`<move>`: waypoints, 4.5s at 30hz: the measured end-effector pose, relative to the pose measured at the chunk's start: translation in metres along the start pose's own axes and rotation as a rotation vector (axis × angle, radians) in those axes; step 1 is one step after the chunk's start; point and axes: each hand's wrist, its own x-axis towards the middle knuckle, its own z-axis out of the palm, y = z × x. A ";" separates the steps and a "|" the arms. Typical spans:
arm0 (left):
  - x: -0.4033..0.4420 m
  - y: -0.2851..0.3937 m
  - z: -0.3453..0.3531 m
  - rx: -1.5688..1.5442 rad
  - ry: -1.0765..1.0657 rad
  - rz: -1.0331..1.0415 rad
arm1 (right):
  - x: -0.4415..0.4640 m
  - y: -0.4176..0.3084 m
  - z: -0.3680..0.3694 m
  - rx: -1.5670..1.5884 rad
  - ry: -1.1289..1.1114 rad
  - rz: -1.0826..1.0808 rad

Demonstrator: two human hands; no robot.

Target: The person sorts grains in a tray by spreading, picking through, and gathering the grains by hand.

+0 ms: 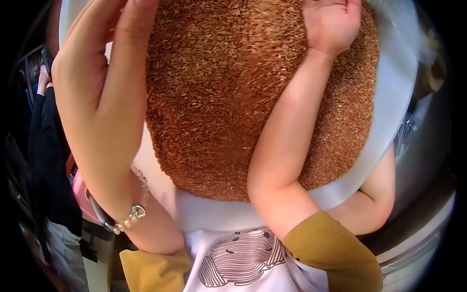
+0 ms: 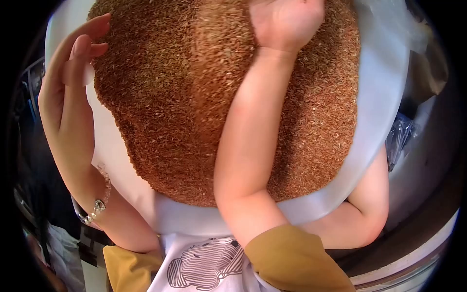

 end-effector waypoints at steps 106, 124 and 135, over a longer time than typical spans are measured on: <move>0.000 -0.003 0.007 0.046 -0.018 -0.010 | 0.008 0.022 -0.016 -0.139 0.053 0.176; 0.000 -0.009 -0.006 0.030 -0.008 0.039 | 0.009 0.032 -0.016 0.014 -0.022 0.159; -0.001 0.013 0.002 0.039 -0.011 -0.015 | 0.007 0.042 0.021 -0.557 0.019 0.078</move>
